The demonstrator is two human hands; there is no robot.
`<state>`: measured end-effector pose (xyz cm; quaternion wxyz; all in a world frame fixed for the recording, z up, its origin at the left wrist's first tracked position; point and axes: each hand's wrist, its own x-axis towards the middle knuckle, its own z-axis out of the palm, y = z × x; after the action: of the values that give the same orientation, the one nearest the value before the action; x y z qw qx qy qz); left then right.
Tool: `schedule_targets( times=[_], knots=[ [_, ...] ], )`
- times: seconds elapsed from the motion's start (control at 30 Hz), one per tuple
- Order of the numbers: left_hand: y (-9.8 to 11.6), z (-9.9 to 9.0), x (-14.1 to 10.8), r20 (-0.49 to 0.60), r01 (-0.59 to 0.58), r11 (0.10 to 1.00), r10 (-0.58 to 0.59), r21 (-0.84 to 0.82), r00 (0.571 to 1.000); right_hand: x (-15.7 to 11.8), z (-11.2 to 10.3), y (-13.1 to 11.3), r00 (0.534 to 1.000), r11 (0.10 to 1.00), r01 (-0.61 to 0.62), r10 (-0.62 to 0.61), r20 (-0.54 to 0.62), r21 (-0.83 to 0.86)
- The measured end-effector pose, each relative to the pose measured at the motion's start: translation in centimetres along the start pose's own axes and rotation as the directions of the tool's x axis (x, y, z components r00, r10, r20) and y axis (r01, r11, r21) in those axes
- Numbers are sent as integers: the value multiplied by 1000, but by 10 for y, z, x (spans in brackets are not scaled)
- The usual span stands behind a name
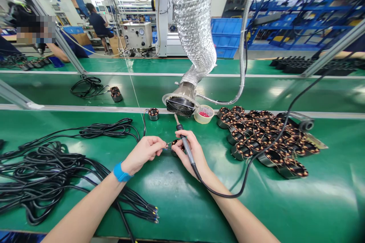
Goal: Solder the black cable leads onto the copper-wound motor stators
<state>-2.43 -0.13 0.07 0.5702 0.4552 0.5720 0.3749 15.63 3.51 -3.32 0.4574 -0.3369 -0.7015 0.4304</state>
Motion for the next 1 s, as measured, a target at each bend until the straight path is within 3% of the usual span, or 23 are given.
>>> schedule_targets(
  times=[0.33, 0.73, 0.9, 1.0],
  knots=[
    [-7, 12, 0, -187, -19, 1000, 23, 20, 982, -1, 2, -3, 1000, 1000, 18, -18, 1, -1],
    [-5, -2, 1, -11, 0, 1000, 0, 23, 1000, -2, 3, 0, 998, 1000, 8, -8, -55, 13],
    [-8, -2, 0, -84, -105, 955, 133, 278, 988, -4, 3, -6, 980, 986, 102, -122, -154, -135],
    [-9, -2, -1, -175, -188, 917, 262, 352, 949, -4, -1, -10, 943, 946, 186, -248, -223, -266]
  ],
)
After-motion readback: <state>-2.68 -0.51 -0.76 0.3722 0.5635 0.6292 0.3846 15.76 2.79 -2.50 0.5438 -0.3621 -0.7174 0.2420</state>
